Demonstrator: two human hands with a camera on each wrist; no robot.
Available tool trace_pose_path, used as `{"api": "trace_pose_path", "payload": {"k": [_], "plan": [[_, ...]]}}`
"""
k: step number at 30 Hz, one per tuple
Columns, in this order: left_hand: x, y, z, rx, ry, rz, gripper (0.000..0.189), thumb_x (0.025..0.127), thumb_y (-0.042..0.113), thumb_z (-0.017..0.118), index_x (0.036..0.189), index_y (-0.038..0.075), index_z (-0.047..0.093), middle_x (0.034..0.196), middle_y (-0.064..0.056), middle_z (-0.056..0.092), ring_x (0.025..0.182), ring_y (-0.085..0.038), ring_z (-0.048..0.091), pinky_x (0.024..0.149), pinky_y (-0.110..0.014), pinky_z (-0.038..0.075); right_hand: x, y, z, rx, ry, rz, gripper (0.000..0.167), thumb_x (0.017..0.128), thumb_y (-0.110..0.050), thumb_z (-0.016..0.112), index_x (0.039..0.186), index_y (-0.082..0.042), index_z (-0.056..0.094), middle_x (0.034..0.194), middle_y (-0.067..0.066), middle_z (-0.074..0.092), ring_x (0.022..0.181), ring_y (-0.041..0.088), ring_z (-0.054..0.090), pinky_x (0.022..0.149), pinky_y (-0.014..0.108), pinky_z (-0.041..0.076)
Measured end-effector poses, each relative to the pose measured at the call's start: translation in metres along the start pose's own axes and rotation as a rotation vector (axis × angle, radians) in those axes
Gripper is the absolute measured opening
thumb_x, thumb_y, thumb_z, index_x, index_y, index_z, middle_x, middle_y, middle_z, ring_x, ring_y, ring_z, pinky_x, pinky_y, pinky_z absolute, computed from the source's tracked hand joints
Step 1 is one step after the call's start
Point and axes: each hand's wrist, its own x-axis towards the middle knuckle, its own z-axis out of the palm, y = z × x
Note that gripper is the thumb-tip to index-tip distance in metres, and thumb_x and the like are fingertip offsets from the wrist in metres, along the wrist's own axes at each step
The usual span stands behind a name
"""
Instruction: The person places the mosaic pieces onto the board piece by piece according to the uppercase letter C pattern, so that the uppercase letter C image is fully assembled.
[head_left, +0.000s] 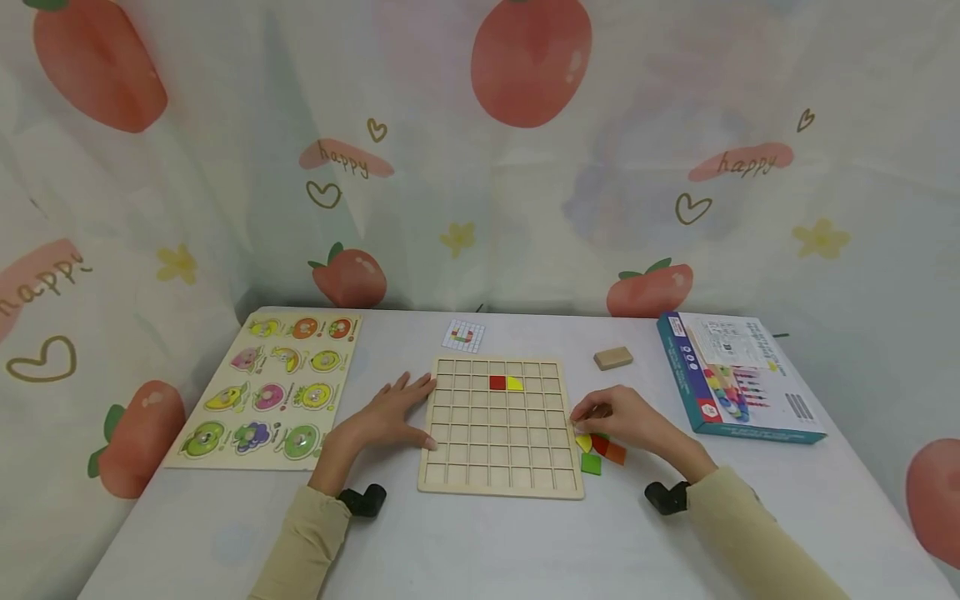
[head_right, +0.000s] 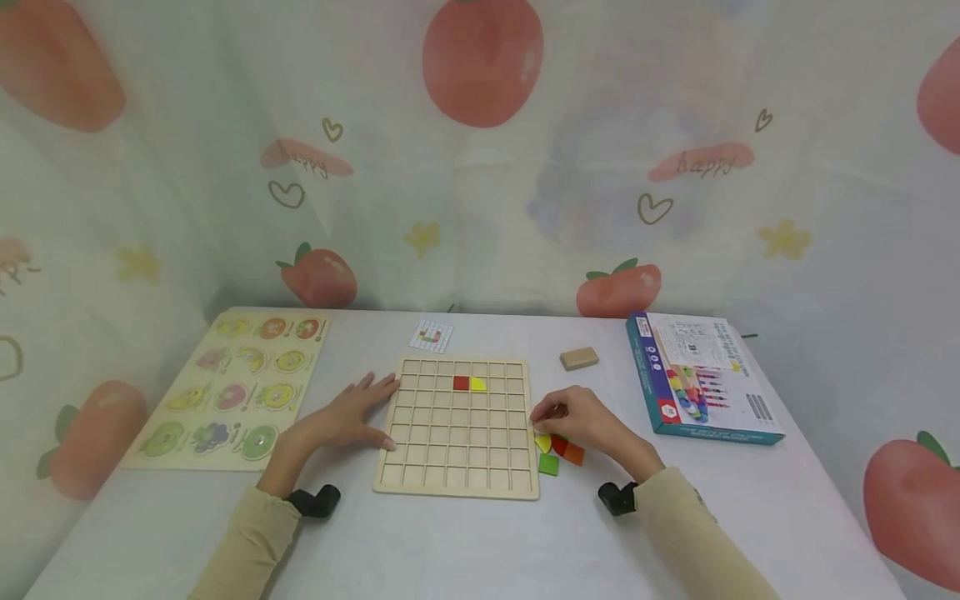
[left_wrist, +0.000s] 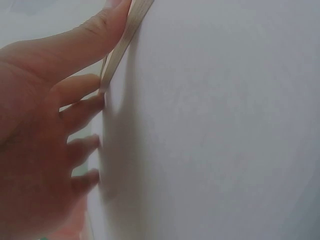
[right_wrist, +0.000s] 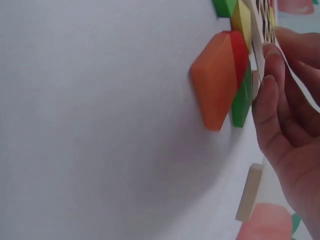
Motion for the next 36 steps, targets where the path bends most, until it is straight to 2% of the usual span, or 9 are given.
{"api": "trace_pose_path", "payload": {"k": [7, 13, 22, 29, 32, 36], "plan": [[0.000, -0.002, 0.000, 0.007, -0.008, -0.010, 0.103, 0.080, 0.038, 0.088, 0.162, 0.011, 0.032, 0.172, -0.006, 0.022, 0.161, -0.036, 0.004, 0.131, -0.055, 0.005, -0.010, 0.005, -0.003, 0.024, -0.058, 0.000, 0.014, 0.090, -0.013, 0.078, 0.103, -0.009, 0.078, 0.098, 0.002, 0.073, 0.085, 0.018, 0.057, 0.068, 0.021, 0.052], [0.000, -0.004, -0.001, 0.011, -0.004, -0.003, 0.104, 0.080, 0.038, 0.088, 0.162, 0.011, 0.032, 0.172, -0.007, 0.022, 0.160, -0.038, 0.005, 0.131, -0.055, 0.006, -0.012, 0.003, -0.004, 0.022, -0.089, 0.008, 0.019, 0.088, -0.013, 0.080, 0.107, -0.011, 0.078, 0.095, 0.003, 0.066, 0.088, 0.020, 0.054, 0.070, 0.023, 0.051], [0.001, -0.003, 0.000, 0.007, 0.004, 0.001, 0.104, 0.079, 0.038, 0.089, 0.162, 0.010, 0.033, 0.171, -0.007, 0.023, 0.160, -0.038, 0.005, 0.130, -0.056, 0.006, -0.011, -0.007, 0.003, -0.094, -0.061, 0.001, 0.020, 0.084, -0.012, 0.084, 0.102, -0.012, 0.074, 0.094, 0.001, 0.062, 0.088, 0.018, 0.055, 0.073, 0.026, 0.053], [0.001, -0.003, 0.000, -0.001, 0.000, 0.004, 0.104, 0.080, 0.038, 0.088, 0.162, 0.011, 0.032, 0.172, -0.006, 0.022, 0.160, -0.038, 0.004, 0.131, -0.056, 0.005, -0.010, -0.006, 0.005, -0.071, -0.059, 0.022, 0.021, 0.084, -0.013, 0.085, 0.096, -0.011, 0.067, 0.088, 0.001, 0.062, 0.079, 0.017, 0.056, 0.064, 0.025, 0.053], [0.001, -0.002, 0.000, -0.007, -0.003, 0.004, 0.104, 0.079, 0.038, 0.089, 0.162, 0.011, 0.032, 0.172, -0.006, 0.022, 0.161, -0.037, 0.004, 0.131, -0.055, 0.004, -0.009, -0.003, 0.004, -0.052, -0.079, 0.001, 0.019, 0.086, -0.014, 0.083, 0.097, -0.012, 0.069, 0.085, 0.000, 0.063, 0.077, 0.016, 0.056, 0.064, 0.023, 0.052], [0.001, -0.001, 0.001, 0.003, -0.002, 0.006, 0.104, 0.079, 0.038, 0.089, 0.162, 0.010, 0.033, 0.172, -0.007, 0.023, 0.160, -0.038, 0.005, 0.130, -0.056, 0.005, -0.008, 0.000, 0.000, -0.056, -0.113, -0.061, 0.011, 0.090, -0.014, 0.080, 0.099, -0.016, 0.075, 0.091, -0.003, 0.069, 0.081, 0.014, 0.059, 0.070, 0.021, 0.053]]}}
